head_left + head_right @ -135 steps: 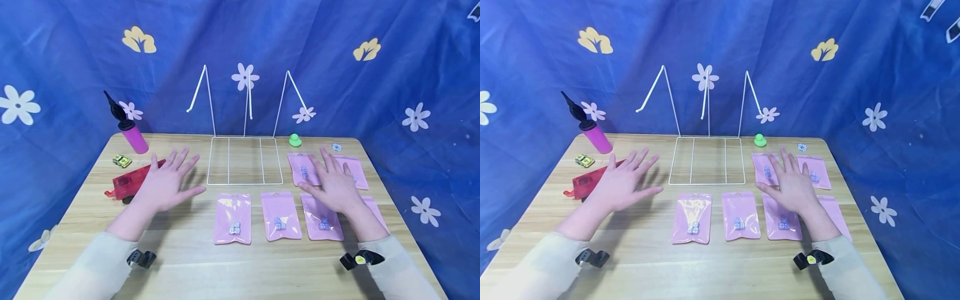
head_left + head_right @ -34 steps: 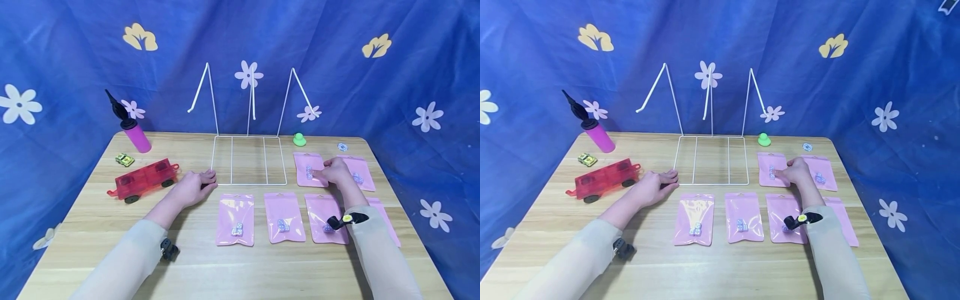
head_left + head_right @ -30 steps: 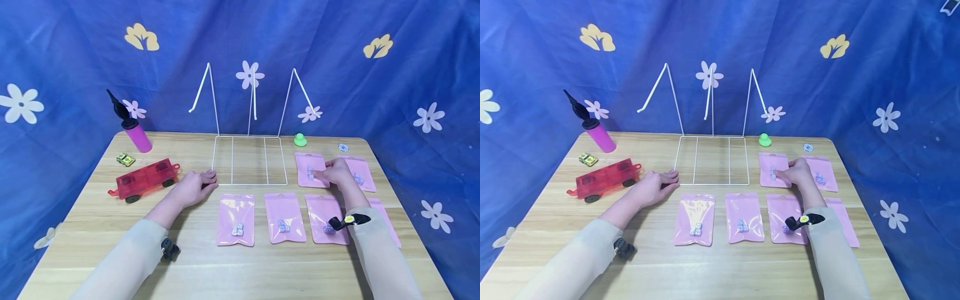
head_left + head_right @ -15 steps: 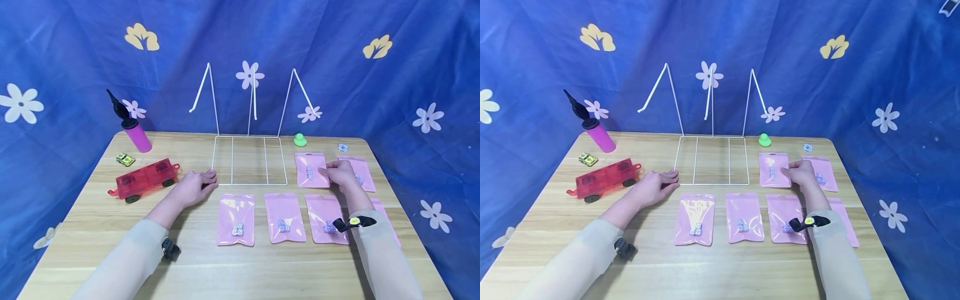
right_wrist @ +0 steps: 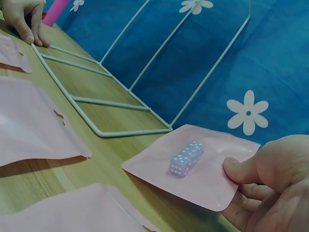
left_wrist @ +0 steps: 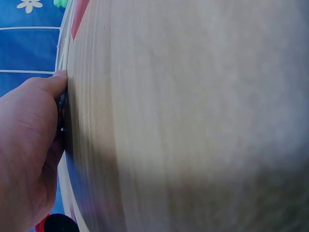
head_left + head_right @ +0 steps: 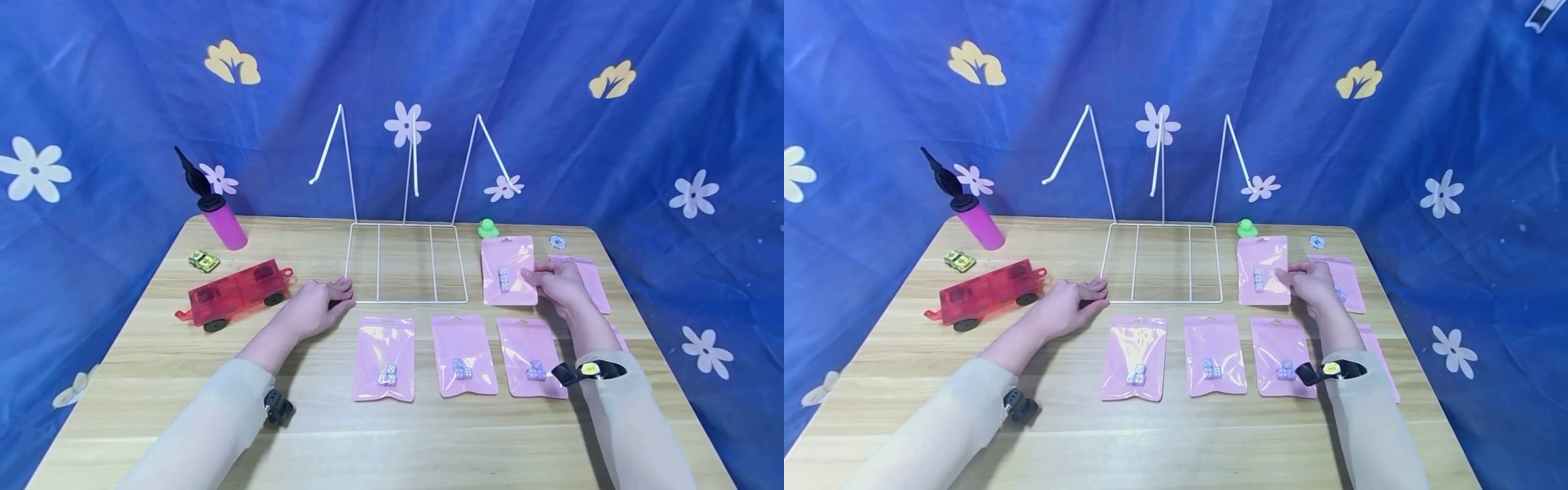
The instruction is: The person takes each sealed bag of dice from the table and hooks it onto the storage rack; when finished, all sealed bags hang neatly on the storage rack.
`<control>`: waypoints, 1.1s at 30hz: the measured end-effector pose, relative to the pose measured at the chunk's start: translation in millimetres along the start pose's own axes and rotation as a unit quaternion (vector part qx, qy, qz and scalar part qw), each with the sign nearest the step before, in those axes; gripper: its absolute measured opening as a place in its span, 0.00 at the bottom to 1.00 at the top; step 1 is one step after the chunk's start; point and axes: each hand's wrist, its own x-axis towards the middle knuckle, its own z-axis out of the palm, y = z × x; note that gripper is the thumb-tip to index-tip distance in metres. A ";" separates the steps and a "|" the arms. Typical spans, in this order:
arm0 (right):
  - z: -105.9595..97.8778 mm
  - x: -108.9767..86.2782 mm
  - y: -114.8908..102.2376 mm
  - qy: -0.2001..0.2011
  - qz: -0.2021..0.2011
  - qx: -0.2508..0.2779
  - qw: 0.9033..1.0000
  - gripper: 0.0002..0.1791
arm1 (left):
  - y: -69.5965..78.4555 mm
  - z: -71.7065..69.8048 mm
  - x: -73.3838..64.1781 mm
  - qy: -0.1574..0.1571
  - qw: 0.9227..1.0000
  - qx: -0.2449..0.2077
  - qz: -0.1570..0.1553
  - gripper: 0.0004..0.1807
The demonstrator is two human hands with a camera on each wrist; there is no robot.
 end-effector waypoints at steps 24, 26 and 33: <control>-12.8 -40.5 -20.8 0.067 -0.097 0.120 0.986 0.04 | -0.3 0.2 0.8 0.005 1.000 -0.009 0.014 0.19; -14.7 -43.6 -23.3 0.064 -0.108 0.128 0.984 0.03 | -0.4 0.0 0.5 0.005 1.000 -0.010 0.014 0.19; -19.0 -56.0 -32.0 0.036 -0.144 0.177 0.973 0.08 | -2.2 0.4 -0.9 0.015 1.000 -0.011 0.022 0.19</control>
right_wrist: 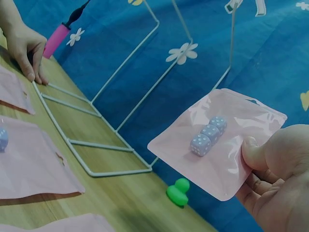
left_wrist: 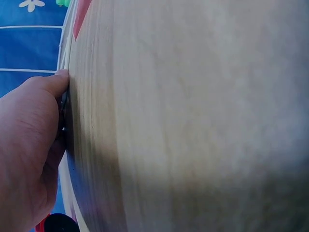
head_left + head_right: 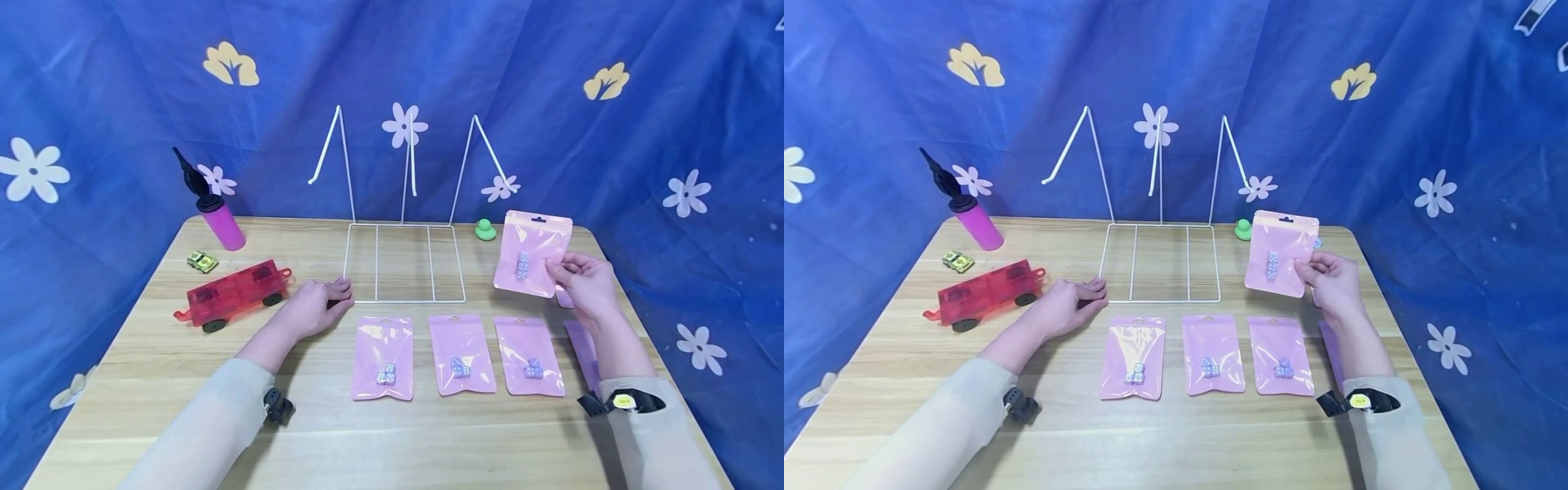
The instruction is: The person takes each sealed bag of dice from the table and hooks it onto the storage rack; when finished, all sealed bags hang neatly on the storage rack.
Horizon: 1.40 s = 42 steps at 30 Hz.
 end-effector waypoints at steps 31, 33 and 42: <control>18.0 -47.7 -60.2 -0.056 -0.139 0.021 0.988 0.03 | -2.8 1.6 0.4 0.002 1.000 0.005 -0.004 0.20; 20.8 -47.5 -62.8 -0.059 -0.143 0.021 0.988 0.04 | -3.1 1.8 0.2 0.002 1.000 0.004 -0.005 0.20; 33.5 -40.8 -70.1 -0.084 -0.152 0.041 0.984 0.04 | -3.2 3.2 0.8 0.005 1.000 0.003 -0.004 0.20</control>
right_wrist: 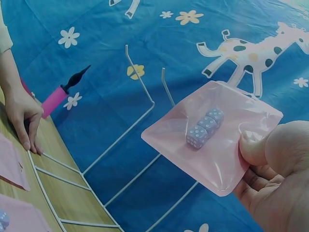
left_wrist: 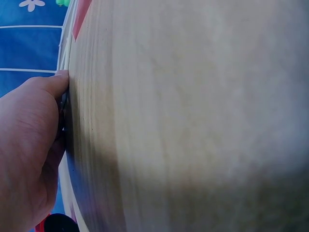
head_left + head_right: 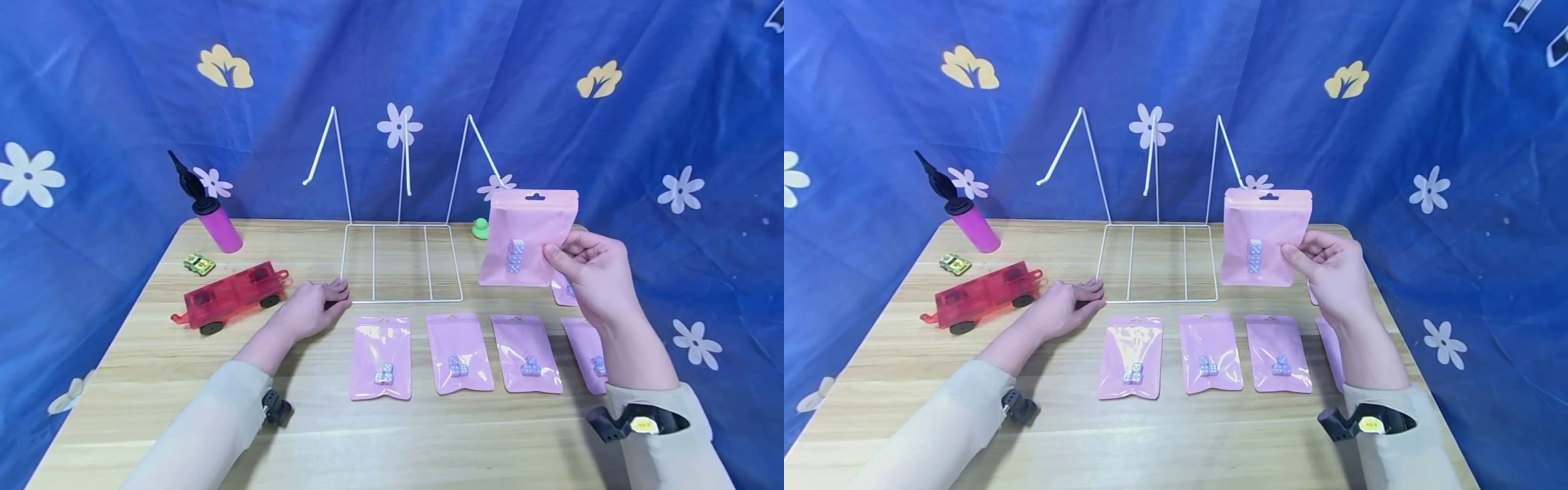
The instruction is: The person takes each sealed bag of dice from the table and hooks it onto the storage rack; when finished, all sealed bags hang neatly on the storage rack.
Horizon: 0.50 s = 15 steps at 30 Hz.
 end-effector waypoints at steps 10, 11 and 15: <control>13.9 11.9 6.8 -0.008 0.010 0.000 1.000 0.05 | -1.6 0.6 0.0 0.002 1.000 -0.004 0.000 0.21; 14.5 12.9 7.8 -0.008 0.012 0.000 1.000 0.05 | -1.7 0.7 0.0 0.002 1.000 -0.004 0.000 0.21; 16.6 16.6 11.5 -0.012 0.020 -0.003 1.000 0.06 | -0.7 0.4 -0.1 0.002 1.000 0.000 0.000 0.21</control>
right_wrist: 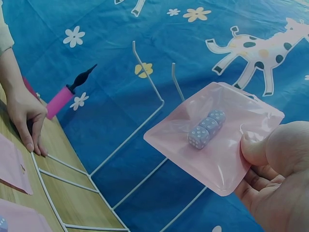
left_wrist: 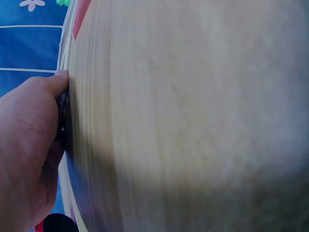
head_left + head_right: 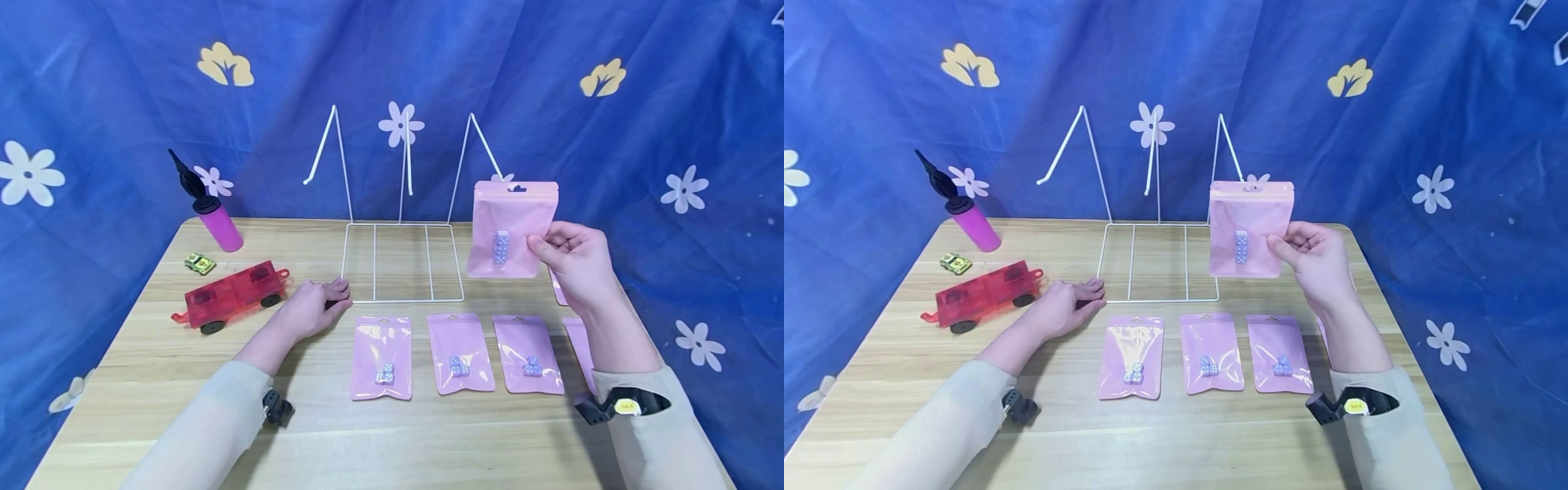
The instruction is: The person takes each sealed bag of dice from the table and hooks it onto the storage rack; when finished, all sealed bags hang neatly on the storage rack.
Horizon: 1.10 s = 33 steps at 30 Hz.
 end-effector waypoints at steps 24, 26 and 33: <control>6.1 24.7 26.1 0.012 0.024 0.016 1.000 0.05 | 3.1 -0.7 -1.9 -0.009 1.000 0.000 -0.016 0.21; 6.8 28.8 27.9 0.012 0.025 0.018 0.999 0.05 | 3.3 -1.0 -1.8 -0.007 1.000 -0.001 -0.016 0.21; 10.0 43.0 33.6 0.018 0.025 0.017 0.999 0.07 | 3.7 -1.7 -1.7 -0.010 1.000 -0.006 -0.020 0.21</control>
